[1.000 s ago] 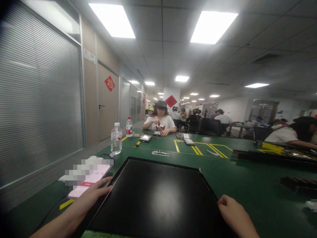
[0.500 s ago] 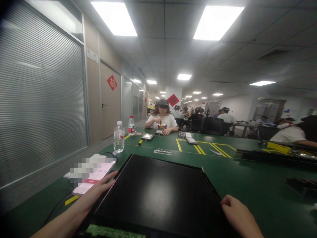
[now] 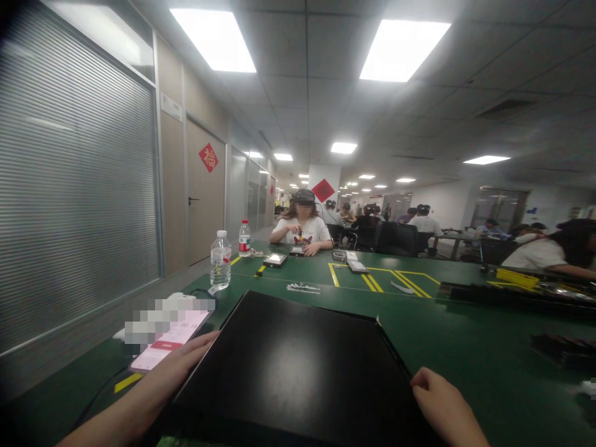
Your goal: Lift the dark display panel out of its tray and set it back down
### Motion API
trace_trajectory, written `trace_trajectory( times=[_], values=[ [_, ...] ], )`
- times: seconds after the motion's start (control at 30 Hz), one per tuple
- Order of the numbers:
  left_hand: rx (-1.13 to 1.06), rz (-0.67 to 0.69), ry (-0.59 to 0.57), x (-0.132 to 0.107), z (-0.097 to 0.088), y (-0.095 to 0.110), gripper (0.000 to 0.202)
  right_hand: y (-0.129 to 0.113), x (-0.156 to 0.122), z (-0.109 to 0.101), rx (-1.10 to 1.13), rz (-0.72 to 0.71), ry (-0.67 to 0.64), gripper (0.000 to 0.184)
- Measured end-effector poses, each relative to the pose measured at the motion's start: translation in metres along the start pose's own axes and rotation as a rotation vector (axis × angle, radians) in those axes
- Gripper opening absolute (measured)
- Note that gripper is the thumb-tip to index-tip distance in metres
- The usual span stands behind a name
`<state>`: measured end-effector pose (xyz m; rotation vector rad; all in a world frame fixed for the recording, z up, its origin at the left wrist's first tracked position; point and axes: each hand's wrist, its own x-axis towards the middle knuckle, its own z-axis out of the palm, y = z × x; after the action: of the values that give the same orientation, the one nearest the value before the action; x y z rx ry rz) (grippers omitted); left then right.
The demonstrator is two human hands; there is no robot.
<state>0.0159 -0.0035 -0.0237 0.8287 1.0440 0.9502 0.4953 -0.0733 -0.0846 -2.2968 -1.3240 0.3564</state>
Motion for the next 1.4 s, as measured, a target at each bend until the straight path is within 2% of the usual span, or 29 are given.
trace_trajectory(
  times=[0.1,0.17,0.4,0.57,0.9,1.07,1.2,1.3,1.4],
  values=[
    [-0.086,0.012,-0.14,-0.006,0.003,0.001,0.05,-0.001,-0.002,-0.004,0.015,-0.002,-0.006,0.018],
    [-0.096,0.014,-0.186,-0.008,0.005,0.0,0.048,-0.002,-0.004,-0.006,0.007,0.004,-0.006,0.018],
    [-0.01,0.15,-0.118,-0.009,0.011,-0.002,0.064,-0.009,-0.008,-0.013,-0.003,-0.005,0.012,0.016],
    [-0.017,0.159,-0.125,-0.011,0.02,0.0,0.069,-0.009,-0.011,-0.017,0.012,-0.01,0.038,0.016],
    [-0.162,0.165,-0.175,-0.014,0.034,-0.003,0.076,-0.009,-0.012,-0.025,0.121,-0.008,0.034,0.058],
    [-0.179,0.222,-0.184,-0.017,0.043,-0.006,0.075,0.005,-0.004,-0.027,0.234,0.027,0.021,0.059],
    [-0.172,0.196,-0.159,-0.021,0.049,-0.003,0.078,-0.001,-0.01,-0.036,0.369,0.031,0.068,0.049],
    [-0.126,0.193,-0.114,-0.022,0.048,0.002,0.075,-0.01,-0.017,-0.044,0.535,0.099,0.068,0.041],
    [-0.092,0.208,-0.066,-0.019,0.045,0.006,0.067,-0.021,-0.023,-0.053,0.842,0.105,-0.005,0.041]
  ],
)
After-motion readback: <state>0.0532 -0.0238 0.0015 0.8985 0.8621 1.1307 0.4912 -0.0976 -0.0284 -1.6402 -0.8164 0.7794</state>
